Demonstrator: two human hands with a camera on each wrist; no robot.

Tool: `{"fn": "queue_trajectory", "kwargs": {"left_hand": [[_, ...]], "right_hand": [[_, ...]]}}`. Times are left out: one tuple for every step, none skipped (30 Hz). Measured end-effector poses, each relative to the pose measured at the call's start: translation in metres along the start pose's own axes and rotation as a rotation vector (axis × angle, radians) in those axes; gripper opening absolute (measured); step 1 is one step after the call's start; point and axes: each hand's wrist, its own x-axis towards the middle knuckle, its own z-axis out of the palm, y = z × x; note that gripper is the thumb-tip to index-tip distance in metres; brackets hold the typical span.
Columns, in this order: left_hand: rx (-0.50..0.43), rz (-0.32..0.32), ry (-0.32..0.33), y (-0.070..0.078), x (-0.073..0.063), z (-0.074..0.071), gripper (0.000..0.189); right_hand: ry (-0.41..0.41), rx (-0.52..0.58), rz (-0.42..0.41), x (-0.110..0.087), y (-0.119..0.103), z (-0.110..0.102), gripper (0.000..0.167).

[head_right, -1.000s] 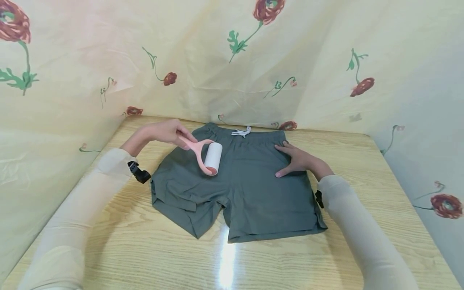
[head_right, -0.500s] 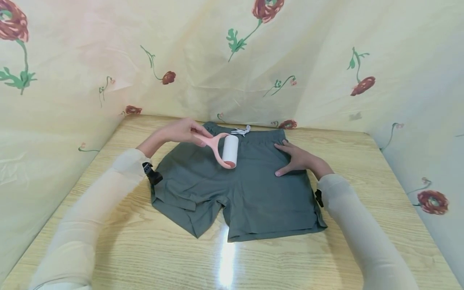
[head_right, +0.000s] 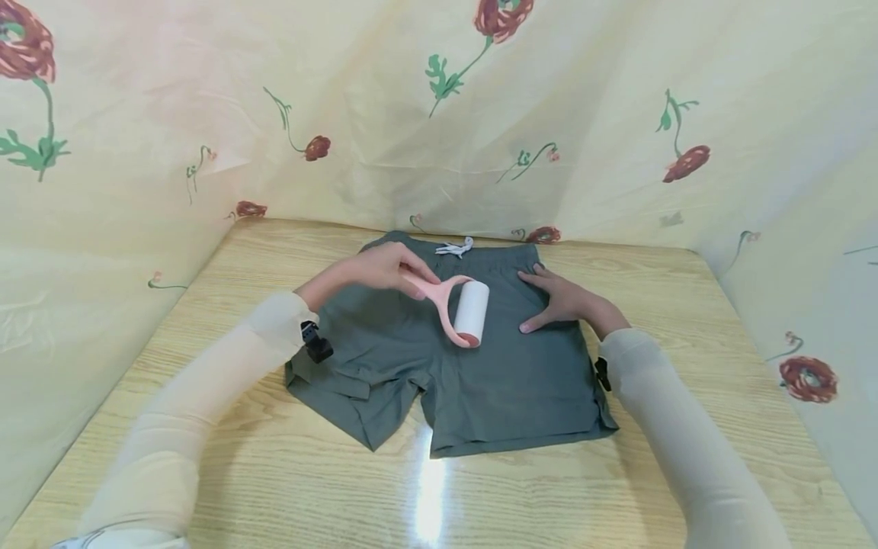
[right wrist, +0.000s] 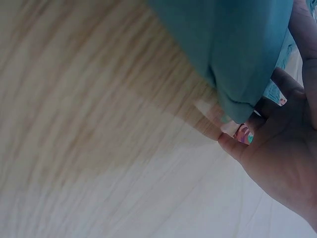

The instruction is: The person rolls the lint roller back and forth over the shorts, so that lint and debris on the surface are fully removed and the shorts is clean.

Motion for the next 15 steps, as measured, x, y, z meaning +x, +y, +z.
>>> {"fn": "queue_trajectory", "kwargs": {"left_hand": [[0.0,0.003,-0.007,0.002,0.002,0.003,0.034],[-0.003,0.003,-0.015,0.003,0.003,0.005,0.034],[-0.003,0.004,-0.023,0.005,0.005,0.007,0.034],[-0.002,0.002,-0.03,0.007,0.007,0.009,0.034],[-0.001,0.0,-0.038,0.008,0.008,0.01,0.034],[0.0,-0.001,-0.043,0.009,0.009,0.012,0.034],[-0.002,-0.001,-0.048,0.01,0.011,0.013,0.035],[-0.004,-0.003,-0.051,0.011,0.012,0.014,0.035],[-0.007,-0.005,-0.054,0.011,0.013,0.015,0.034],[-0.009,-0.006,-0.056,0.012,0.014,0.016,0.035],[-0.011,-0.007,-0.057,0.012,0.015,0.017,0.034],[-0.017,-0.008,-0.058,0.013,0.016,0.018,0.034],[-0.022,-0.008,-0.058,0.013,0.016,0.018,0.034],[-0.026,-0.009,-0.058,0.013,0.017,0.019,0.034],[-0.029,-0.01,-0.057,0.012,0.017,0.019,0.034]], "right_hand": [[0.0,-0.001,0.0,0.0,0.0,0.0,0.117],[0.0,-0.002,0.002,0.0,0.0,0.0,0.117],[0.0,-0.003,0.003,0.0,0.0,0.0,0.117],[0.0,0.0,0.003,0.0,-0.001,0.0,0.117],[0.0,0.001,0.001,0.0,-0.001,0.0,0.117],[0.0,0.003,0.001,0.0,-0.001,0.0,0.117],[0.001,0.002,0.0,0.0,0.0,0.0,0.117],[0.002,0.001,-0.003,0.0,0.0,0.0,0.117],[0.003,0.001,-0.005,0.0,0.0,0.0,0.117],[0.003,0.001,-0.006,0.0,0.0,0.0,0.117],[0.004,-0.001,-0.004,0.0,0.0,0.0,0.117],[0.005,-0.002,-0.003,0.0,0.0,0.0,0.117],[0.006,-0.005,-0.006,0.0,0.0,0.0,0.117],[0.007,-0.005,-0.008,-0.001,-0.001,0.0,0.117],[0.007,-0.005,-0.007,-0.001,-0.001,-0.001,0.117]]}}
